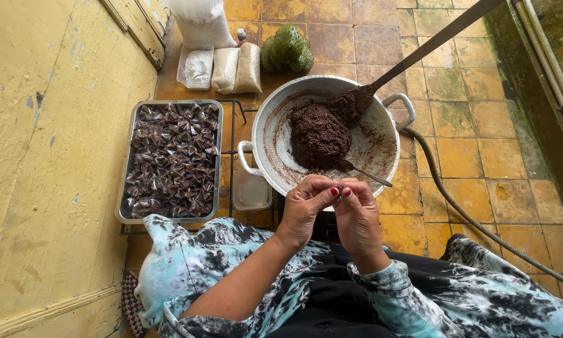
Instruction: Portioning a dark dough mixture into individual wrappers using a small spoon
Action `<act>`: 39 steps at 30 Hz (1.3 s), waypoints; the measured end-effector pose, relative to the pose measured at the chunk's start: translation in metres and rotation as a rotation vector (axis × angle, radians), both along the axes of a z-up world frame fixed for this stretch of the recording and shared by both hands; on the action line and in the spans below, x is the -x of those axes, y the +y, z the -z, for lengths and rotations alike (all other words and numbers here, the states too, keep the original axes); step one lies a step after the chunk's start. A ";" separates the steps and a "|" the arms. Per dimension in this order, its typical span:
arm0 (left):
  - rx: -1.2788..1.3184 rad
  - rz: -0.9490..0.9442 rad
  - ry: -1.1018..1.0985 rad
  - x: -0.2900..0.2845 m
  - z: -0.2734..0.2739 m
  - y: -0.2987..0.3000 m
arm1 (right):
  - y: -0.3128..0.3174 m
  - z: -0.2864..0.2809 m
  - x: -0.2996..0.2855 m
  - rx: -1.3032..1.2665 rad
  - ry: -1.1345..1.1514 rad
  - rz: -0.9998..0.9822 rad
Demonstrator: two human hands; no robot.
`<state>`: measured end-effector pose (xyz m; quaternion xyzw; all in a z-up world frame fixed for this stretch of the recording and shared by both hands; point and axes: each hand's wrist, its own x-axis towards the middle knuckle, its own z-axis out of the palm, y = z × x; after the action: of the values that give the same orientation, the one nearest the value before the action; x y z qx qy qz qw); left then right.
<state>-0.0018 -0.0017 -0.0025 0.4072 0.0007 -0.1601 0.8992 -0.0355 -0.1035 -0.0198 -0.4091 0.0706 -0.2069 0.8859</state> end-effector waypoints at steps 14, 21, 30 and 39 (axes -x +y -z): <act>0.049 0.003 -0.009 0.000 0.001 0.000 | 0.005 -0.006 0.000 0.014 -0.041 0.018; 0.047 0.002 -0.025 0.000 -0.006 0.002 | 0.006 -0.008 0.001 0.030 -0.042 0.028; 0.052 -0.008 -0.047 -0.001 0.003 0.001 | 0.008 -0.013 0.001 0.055 -0.034 0.029; 0.033 0.037 0.002 -0.001 -0.032 0.006 | -0.001 -0.019 -0.002 -0.072 0.067 -0.110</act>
<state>-0.0011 0.0039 0.0292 0.3920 -0.0086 -0.1769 0.9027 -0.0338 -0.1040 -0.0012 -0.3870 0.0851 -0.1411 0.9072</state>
